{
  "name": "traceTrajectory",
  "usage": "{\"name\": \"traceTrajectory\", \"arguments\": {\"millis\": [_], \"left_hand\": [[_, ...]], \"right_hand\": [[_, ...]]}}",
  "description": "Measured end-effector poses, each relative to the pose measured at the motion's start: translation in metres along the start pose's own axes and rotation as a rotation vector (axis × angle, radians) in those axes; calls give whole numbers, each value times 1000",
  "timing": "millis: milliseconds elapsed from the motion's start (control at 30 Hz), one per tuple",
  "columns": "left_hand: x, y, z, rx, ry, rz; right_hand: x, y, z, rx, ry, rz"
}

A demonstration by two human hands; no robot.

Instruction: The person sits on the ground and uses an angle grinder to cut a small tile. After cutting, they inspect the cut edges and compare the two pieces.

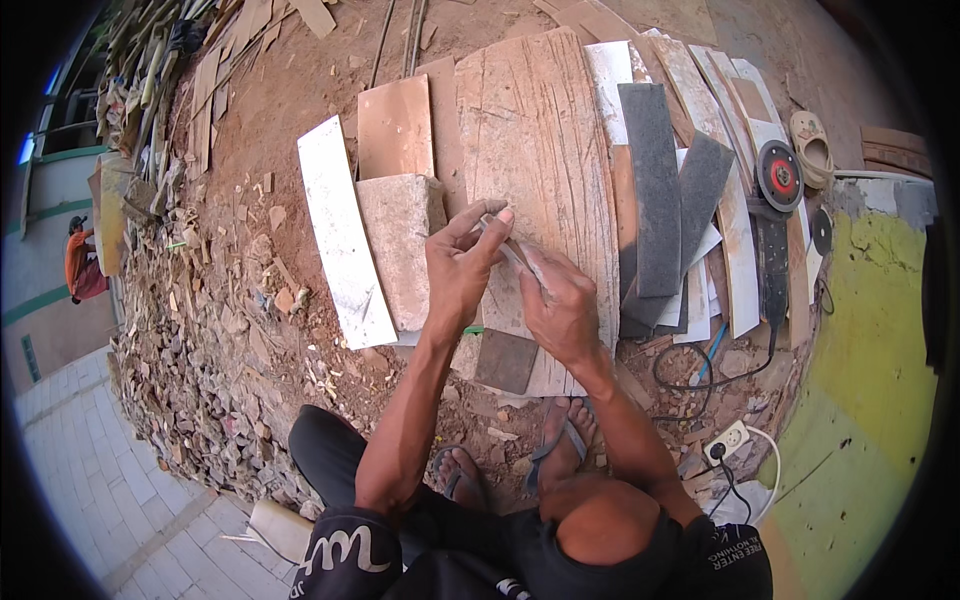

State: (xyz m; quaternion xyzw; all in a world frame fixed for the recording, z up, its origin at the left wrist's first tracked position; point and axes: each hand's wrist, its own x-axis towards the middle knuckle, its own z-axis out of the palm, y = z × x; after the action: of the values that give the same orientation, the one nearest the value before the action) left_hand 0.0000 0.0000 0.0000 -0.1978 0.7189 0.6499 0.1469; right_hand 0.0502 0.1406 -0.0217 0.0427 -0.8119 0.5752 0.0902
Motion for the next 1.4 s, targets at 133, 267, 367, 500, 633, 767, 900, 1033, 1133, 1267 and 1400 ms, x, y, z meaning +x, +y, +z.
{"name": "traceTrajectory", "arguments": {"millis": [133,267,367,500,633,767,900,1033,1133,1267,1400], "left_hand": [[5,-3,-2,-62,-3,-68],[12,-6,-12,-237,-48,-197],[-3,6,2,-111,-129,-127],[-20,-1,18,145,-119,123],[-13,-4,13,18,-63,71],[-3,-6,7,-27,-4,-21],[4,-9,4,-97,92,-129],[7,-5,6,-17,43,-113],[2,-14,3,165,-97,34],[0,-15,0,478,-252,234],[7,-12,9,564,-223,327]], "right_hand": [[3,0,-4,12,-17,-14],[2,0,-12,58,-36,11],[2,-1,-14,28,-36,93],[6,4,-17,22,-76,151],[7,-2,-17,144,-117,278],[6,4,-10,225,-119,276],[14,2,-13,218,-158,330],[15,10,-16,231,-152,325],[17,16,-19,270,-143,387],[20,18,-23,331,-133,474],[22,10,-33,369,-180,418]]}}
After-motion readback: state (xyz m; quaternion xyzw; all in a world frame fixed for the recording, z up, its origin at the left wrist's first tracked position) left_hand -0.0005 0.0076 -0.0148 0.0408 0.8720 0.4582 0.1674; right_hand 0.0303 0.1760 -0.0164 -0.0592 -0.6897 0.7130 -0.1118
